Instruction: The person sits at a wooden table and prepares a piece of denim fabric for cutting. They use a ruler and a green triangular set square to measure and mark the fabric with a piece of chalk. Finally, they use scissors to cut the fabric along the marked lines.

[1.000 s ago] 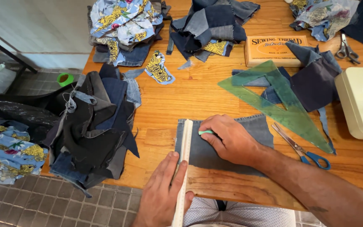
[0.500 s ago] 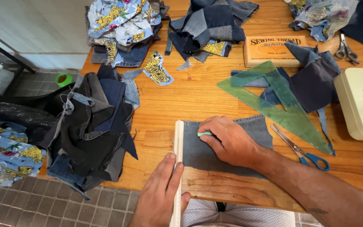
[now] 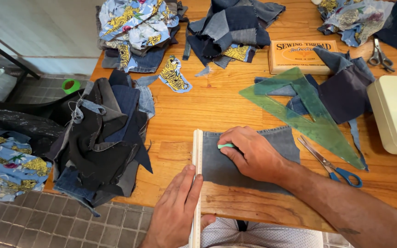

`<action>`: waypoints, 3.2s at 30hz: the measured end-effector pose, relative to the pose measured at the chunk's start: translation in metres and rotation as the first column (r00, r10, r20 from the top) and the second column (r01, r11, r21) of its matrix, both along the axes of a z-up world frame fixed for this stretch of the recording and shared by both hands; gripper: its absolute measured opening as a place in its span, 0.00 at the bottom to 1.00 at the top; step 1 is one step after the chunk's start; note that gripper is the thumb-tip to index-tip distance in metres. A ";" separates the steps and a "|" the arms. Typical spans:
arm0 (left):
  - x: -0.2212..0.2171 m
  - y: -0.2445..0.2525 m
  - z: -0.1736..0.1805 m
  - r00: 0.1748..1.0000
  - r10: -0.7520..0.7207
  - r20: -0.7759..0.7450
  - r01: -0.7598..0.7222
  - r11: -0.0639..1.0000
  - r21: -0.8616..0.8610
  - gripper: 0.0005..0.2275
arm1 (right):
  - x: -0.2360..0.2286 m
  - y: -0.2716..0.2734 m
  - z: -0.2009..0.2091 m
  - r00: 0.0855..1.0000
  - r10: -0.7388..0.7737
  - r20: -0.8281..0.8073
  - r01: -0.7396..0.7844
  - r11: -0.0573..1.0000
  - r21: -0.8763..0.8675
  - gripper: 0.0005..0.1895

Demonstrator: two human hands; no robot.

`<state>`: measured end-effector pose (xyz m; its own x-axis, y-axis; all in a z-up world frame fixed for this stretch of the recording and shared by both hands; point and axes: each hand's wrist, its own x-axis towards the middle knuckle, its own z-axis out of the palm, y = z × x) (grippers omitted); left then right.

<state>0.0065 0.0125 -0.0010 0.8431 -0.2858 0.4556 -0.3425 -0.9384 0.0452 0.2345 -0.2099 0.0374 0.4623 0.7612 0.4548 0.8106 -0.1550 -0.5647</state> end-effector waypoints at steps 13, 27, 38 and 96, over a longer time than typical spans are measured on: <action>0.003 0.001 0.003 1.000 -0.012 0.010 0.012 1.000 -0.006 0.45 | -0.002 0.002 0.011 0.998 0.036 0.054 -0.041 0.996 0.080 0.07; 0.001 -0.004 0.008 1.000 0.010 -0.020 -0.011 0.998 -0.061 0.44 | -0.057 0.013 0.013 0.915 -0.100 -0.390 0.068 0.993 -0.095 0.09; 0.001 -0.005 0.008 1.000 0.016 0.010 -0.015 0.996 -0.090 0.43 | -0.049 0.023 -0.001 0.977 0.014 -0.214 -0.015 1.000 -0.001 0.13; 0.017 0.046 -0.006 0.996 0.058 -0.068 -0.078 0.932 -0.355 0.40 | 0.041 -0.041 0.026 0.826 -0.538 -0.167 0.552 0.832 0.050 0.09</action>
